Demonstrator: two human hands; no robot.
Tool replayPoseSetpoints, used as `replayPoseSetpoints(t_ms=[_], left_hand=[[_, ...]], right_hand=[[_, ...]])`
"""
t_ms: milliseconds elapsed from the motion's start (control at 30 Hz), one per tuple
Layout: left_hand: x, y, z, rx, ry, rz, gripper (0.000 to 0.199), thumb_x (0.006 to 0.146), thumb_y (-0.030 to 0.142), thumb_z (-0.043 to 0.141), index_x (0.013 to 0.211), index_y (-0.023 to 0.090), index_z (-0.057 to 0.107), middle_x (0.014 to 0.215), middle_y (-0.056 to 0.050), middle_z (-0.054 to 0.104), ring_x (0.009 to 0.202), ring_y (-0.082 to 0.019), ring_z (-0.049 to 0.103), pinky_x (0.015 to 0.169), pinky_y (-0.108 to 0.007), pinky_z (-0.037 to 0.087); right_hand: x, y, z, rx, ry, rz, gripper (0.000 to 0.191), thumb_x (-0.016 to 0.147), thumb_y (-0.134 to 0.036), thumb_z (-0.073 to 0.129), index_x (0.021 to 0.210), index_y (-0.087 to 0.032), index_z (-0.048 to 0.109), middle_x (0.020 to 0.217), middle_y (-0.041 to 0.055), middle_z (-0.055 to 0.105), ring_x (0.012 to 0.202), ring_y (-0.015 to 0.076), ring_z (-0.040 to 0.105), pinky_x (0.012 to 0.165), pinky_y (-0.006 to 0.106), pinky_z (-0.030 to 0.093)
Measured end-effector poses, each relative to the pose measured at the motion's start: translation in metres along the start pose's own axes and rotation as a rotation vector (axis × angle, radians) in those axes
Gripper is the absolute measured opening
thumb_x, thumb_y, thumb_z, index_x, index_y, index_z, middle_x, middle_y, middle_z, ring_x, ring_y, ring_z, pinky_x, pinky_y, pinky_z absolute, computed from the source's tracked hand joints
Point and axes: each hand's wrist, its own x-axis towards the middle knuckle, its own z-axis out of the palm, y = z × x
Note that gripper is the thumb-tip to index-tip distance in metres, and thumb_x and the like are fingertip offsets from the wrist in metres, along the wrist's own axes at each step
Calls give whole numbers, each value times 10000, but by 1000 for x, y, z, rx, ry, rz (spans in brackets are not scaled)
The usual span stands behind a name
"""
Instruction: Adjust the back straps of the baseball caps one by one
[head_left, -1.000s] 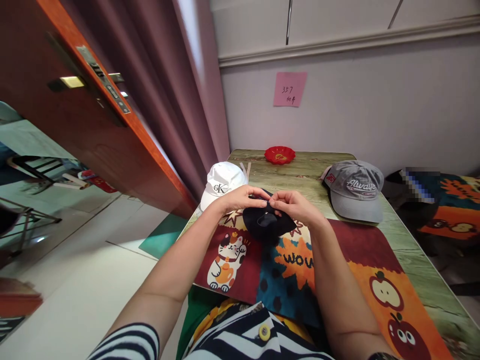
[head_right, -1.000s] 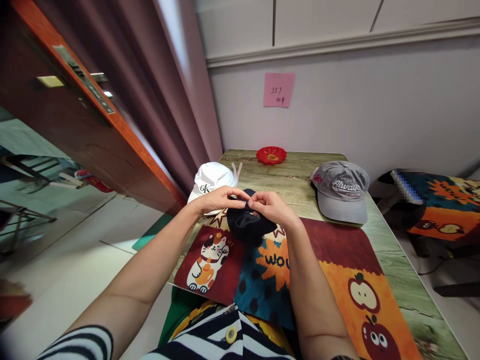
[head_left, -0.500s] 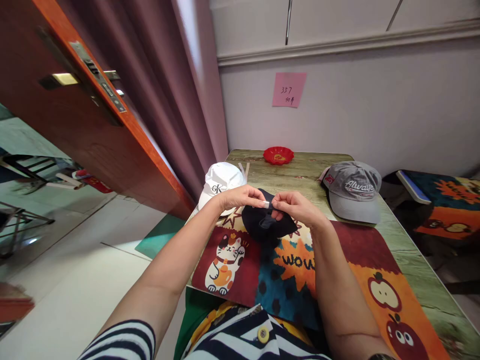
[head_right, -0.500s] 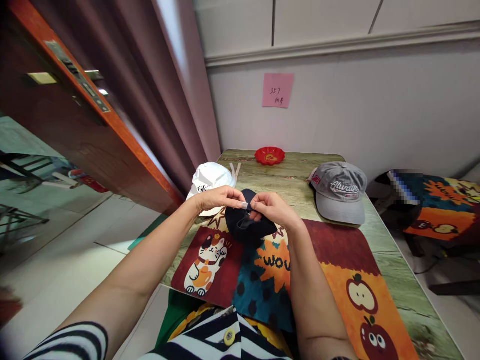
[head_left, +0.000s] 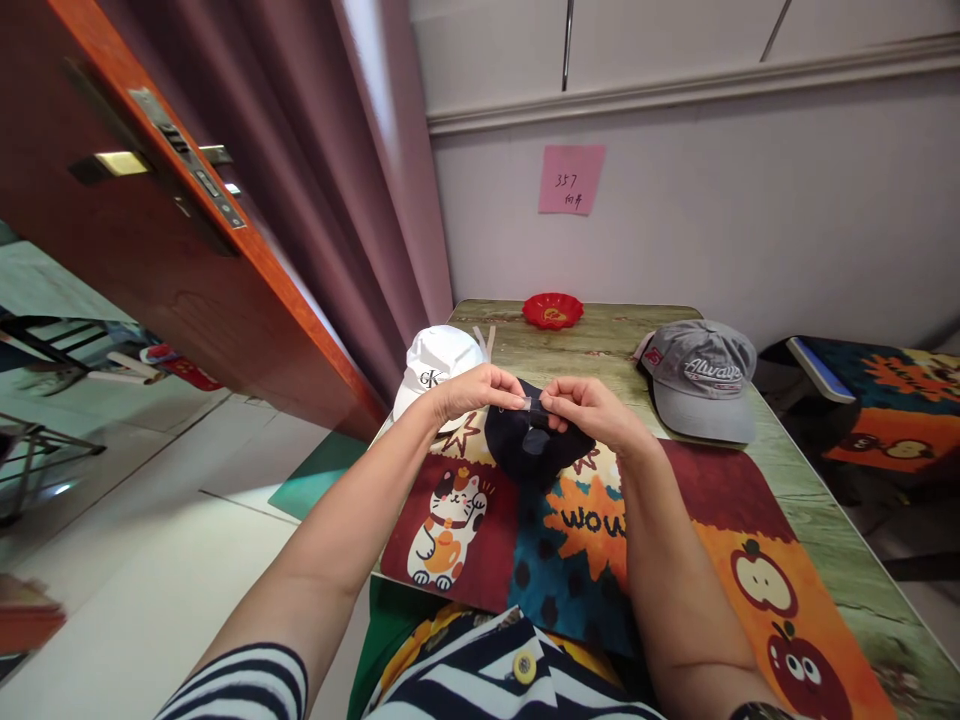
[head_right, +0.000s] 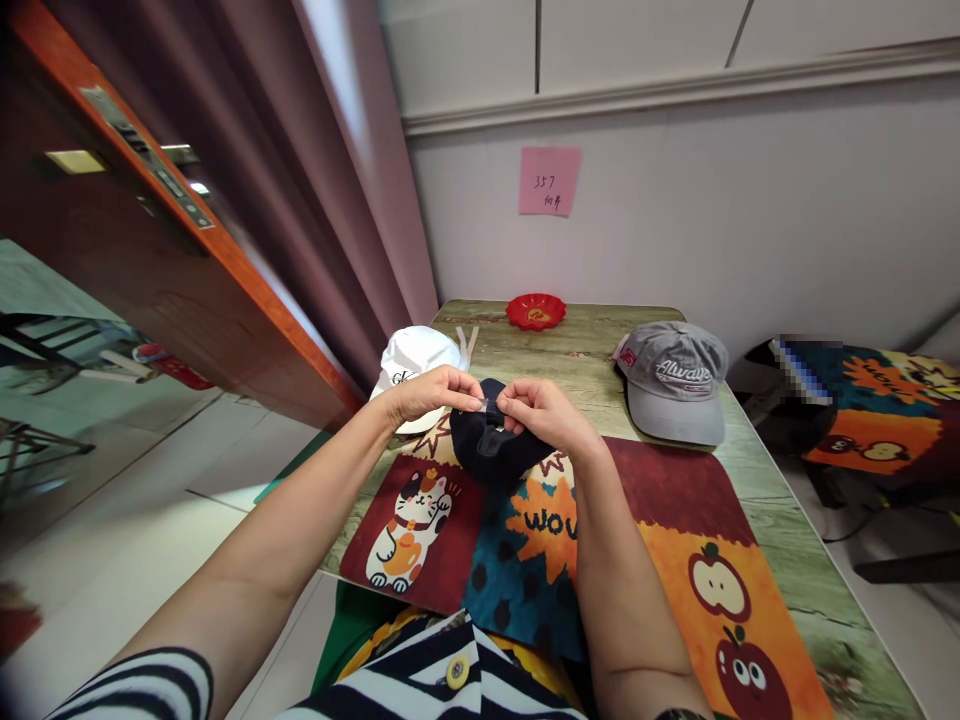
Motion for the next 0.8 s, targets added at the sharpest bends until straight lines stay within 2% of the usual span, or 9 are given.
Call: replayPoseSetpoints(t_ms=[133, 200, 267, 367, 433, 533, 667, 733, 800], left_hand=[[-3, -11, -3, 38, -23, 15, 297, 757, 417, 758, 864, 147, 697, 759, 4, 611, 684, -109, 518, 640, -231, 380], [-6, -18, -5, 112, -25, 11, 339, 787, 472, 734, 879, 151, 675, 700, 22, 562, 632, -101, 480, 588, -222, 352], [-8, -25, -5, 200, 10, -7, 376, 803, 521, 710, 852, 153, 649, 622, 45, 483, 569, -93, 423, 535, -217, 303], [-12, -35, -7, 255, 84, -32, 402, 795, 551, 706, 868, 162, 632, 608, 60, 448, 541, -93, 411, 514, -217, 290], [-13, -43, -8, 294, 104, -38, 434, 713, 510, 787, 947, 172, 648, 664, 55, 506, 584, -108, 473, 538, -221, 335], [-10, -54, -5, 478, 178, -32, 462, 638, 335, 838, 1041, 186, 666, 816, 21, 615, 745, -166, 592, 641, -250, 430], [-6, -64, 18, 877, 252, -4, 440, 689, 76, 700, 1113, 182, 647, 1036, -63, 666, 969, -245, 646, 817, -320, 488], [-6, -65, 33, 1086, 257, 42, 500, 706, 33, 673, 1178, 189, 620, 1118, -98, 652, 1043, -272, 637, 877, -359, 492], [-9, -64, 43, 1217, 298, 137, 567, 730, 71, 714, 1266, 197, 577, 1244, -134, 619, 1151, -303, 605, 948, -407, 482]], right_hand=[[-5, 8, -14, -152, -218, 44, 483, 715, -513, 812, 1030, -179, 660, 846, 2, 675, 661, 125, 582, 559, 224, 417], [-5, 16, -20, -242, -308, 106, 465, 688, -519, 826, 954, -177, 658, 757, -22, 635, 590, 111, 540, 507, 219, 383], [-2, 24, -25, -336, -325, 149, 386, 753, -539, 750, 791, -178, 617, 613, -49, 540, 521, 99, 470, 471, 220, 334], [7, 34, -25, -555, -241, 191, 369, 832, -496, 648, 657, -190, 540, 549, -51, 472, 504, 98, 429, 470, 233, 291], [12, 37, -22, -725, -176, 241, 326, 849, -449, 633, 664, -189, 566, 589, -31, 537, 547, 111, 488, 501, 238, 312], [17, 37, -14, -927, -117, 368, 243, 859, -425, 636, 773, -201, 677, 750, 17, 689, 680, 152, 626, 572, 243, 386], [23, 37, 7, -1076, -19, 476, 216, 784, -338, 730, 943, -193, 751, 973, 124, 751, 902, 265, 705, 697, 302, 465], [26, 36, 20, -1137, 20, 487, 272, 751, -265, 758, 1007, -176, 748, 1037, 164, 746, 987, 314, 701, 765, 346, 481], [28, 33, 28, -1176, 47, 483, 340, 747, -235, 765, 1077, -164, 723, 1067, 173, 741, 1029, 336, 694, 801, 370, 482]])
